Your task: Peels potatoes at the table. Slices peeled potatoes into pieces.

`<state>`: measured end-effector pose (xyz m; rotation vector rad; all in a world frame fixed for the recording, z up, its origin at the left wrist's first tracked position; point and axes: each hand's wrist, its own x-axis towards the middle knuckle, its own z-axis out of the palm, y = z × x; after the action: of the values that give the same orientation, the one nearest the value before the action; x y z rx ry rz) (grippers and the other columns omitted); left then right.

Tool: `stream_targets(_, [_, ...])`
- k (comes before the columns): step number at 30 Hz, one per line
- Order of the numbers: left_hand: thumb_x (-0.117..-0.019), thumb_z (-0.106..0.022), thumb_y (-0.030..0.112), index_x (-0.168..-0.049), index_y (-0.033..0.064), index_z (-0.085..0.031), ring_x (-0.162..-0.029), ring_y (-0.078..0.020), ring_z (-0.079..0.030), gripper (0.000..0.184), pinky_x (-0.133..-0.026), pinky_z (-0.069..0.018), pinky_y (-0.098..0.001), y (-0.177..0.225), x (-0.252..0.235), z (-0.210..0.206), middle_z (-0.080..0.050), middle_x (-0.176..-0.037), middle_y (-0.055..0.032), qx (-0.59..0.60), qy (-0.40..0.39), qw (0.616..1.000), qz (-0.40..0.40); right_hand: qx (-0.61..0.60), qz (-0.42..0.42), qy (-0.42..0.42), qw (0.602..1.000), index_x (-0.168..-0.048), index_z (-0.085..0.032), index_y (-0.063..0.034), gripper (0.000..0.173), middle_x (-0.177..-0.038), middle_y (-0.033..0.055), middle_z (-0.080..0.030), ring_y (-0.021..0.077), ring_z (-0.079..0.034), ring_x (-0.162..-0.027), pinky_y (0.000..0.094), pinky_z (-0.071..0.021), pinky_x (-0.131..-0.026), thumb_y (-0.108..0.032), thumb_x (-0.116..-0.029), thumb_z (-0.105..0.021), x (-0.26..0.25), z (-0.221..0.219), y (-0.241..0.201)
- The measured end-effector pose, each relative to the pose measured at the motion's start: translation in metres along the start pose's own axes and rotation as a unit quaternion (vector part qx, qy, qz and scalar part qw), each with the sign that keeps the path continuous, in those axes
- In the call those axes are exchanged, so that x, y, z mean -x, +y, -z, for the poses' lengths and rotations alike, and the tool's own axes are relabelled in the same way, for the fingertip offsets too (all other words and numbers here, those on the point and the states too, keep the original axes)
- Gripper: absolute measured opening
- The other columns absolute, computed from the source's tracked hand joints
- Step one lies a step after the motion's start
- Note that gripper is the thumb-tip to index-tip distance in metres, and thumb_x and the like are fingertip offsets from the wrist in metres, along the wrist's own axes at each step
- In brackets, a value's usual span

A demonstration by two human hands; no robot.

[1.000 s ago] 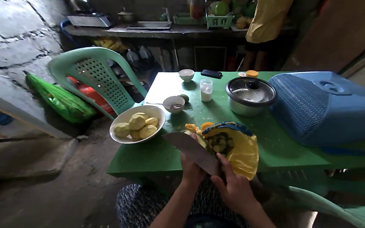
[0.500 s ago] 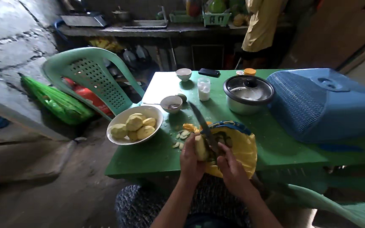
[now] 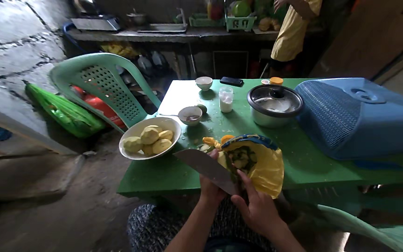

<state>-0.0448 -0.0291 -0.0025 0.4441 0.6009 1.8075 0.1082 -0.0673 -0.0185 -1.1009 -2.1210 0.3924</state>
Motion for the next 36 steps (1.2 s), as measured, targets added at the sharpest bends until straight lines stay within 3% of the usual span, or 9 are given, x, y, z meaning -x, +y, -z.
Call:
stream_targets(9, [-0.1064,-0.033,0.008,-0.114,0.0033,-0.053,-0.080,-0.0133,-0.071,0.022,-0.073,-0.0619,-0.0318,-0.004,0.014,-0.007,-0.071,-0.088,-0.0053,-0.076,0.020,0.997,-0.013,-0.005,-0.022,0.018,1.000,-0.149,-0.048,-0.0014,0.079,-0.067,0.0067,-0.067,0.0229,-0.062,-0.049,0.0456,-0.0519,-0.044,-0.064,-0.1029,-0.035,-0.022,-0.008,-0.002])
stream_targets(11, [-0.1102,-0.030,0.015,-0.113,0.0039,-0.053,-0.078,-0.0122,-0.070,0.026,-0.071,-0.0610,-0.0309,-0.008,0.018,-0.011,-0.069,-0.087,-0.0047,-0.102,0.027,0.994,0.024,-0.029,-0.063,0.000,0.998,-0.151,-0.046,-0.0022,0.075,-0.069,0.0085,-0.068,0.0250,-0.064,-0.053,0.0487,-0.0535,-0.049,-0.060,-0.1046,-0.036,-0.036,-0.002,-0.001])
stream_targets(14, [-0.1064,-0.042,0.017,-0.109,0.0025,-0.055,-0.073,-0.0160,-0.068,0.020,-0.066,-0.0600,-0.0334,-0.009,0.022,-0.010,-0.067,-0.085,-0.0077,-0.135,0.006,0.989,0.059,-0.103,-0.157,-0.054,0.981,-0.156,-0.039,-0.0088,0.070,-0.089,0.0134,-0.072,0.0289,-0.069,-0.074,0.0544,-0.0568,-0.067,-0.057,-0.1057,-0.036,-0.055,0.013,0.009])
stream_targets(19, [-0.1080,-0.039,0.023,-0.120,0.0029,-0.052,-0.079,-0.0173,-0.069,0.026,-0.070,-0.0612,-0.0354,0.000,0.012,-0.014,-0.068,-0.092,-0.0097,-0.108,-0.004,0.991,0.075,-0.225,-0.115,-0.064,0.965,-0.155,-0.038,-0.0063,0.070,-0.112,0.0132,-0.071,0.0191,-0.070,-0.088,0.0448,-0.0596,-0.078,-0.056,-0.1057,-0.039,-0.051,0.014,0.013])
stream_targets(22, [-0.1095,-0.034,0.029,-0.114,0.0059,-0.059,-0.082,-0.0153,-0.071,0.034,-0.072,-0.0620,-0.0339,0.007,0.007,-0.018,-0.071,-0.093,-0.0078,-0.050,0.008,0.994,0.093,-0.254,-0.112,-0.078,0.957,-0.157,-0.037,-0.0083,0.068,-0.101,0.0111,-0.069,0.0163,-0.063,-0.073,0.0418,-0.0561,-0.068,-0.053,-0.1058,-0.040,-0.043,0.011,0.004])
stream_targets(25, [-0.1088,-0.033,0.029,-0.113,0.0079,-0.059,-0.083,-0.0137,-0.071,0.034,-0.071,-0.0613,-0.0322,0.004,0.013,-0.020,-0.071,-0.093,-0.0064,-0.057,0.019,0.995,0.083,-0.251,-0.097,-0.077,0.960,-0.156,-0.038,-0.0072,0.067,-0.105,0.0124,-0.071,0.0181,-0.067,-0.079,0.0445,-0.0580,-0.072,-0.052,-0.1063,-0.040,-0.040,0.005,-0.001])
stream_targets(28, [-0.1072,-0.040,0.025,-0.129,0.0015,-0.047,-0.089,-0.0150,-0.068,0.033,-0.077,-0.0597,-0.0337,-0.007,0.017,-0.013,-0.067,-0.102,-0.0088,-0.132,-0.005,0.991,0.018,-0.260,-0.095,-0.060,0.959,-0.154,-0.040,-0.0050,0.064,-0.104,0.0115,-0.070,0.0151,-0.065,-0.077,0.0402,-0.0571,-0.071,-0.049,-0.1076,-0.039,-0.041,0.003,-0.006])
stream_targets(32, [-0.0976,-0.058,0.054,-0.140,-0.0022,-0.035,-0.096,-0.0095,-0.066,0.074,-0.082,-0.0599,-0.0311,-0.001,0.015,-0.003,-0.062,-0.114,-0.0067,-0.346,-0.101,0.930,-0.069,-0.318,-0.116,-0.015,0.941,-0.150,-0.043,-0.0002,0.060,-0.107,0.0083,-0.068,0.0053,-0.060,-0.074,0.0276,-0.0547,-0.067,-0.044,-0.1092,-0.037,-0.043,0.005,-0.007])
stream_targets(36, [-0.0977,-0.064,0.037,-0.141,-0.0036,-0.037,-0.094,-0.0090,-0.068,0.065,-0.082,-0.0602,-0.0309,0.013,0.011,-0.003,-0.065,-0.114,-0.0098,-0.473,-0.157,0.861,-0.106,-0.364,-0.136,-0.006,0.921,-0.147,-0.044,0.0008,0.057,-0.103,0.0035,-0.066,0.0026,-0.059,-0.071,0.0227,-0.0532,-0.061,-0.042,-0.1097,-0.034,-0.049,0.002,-0.004])
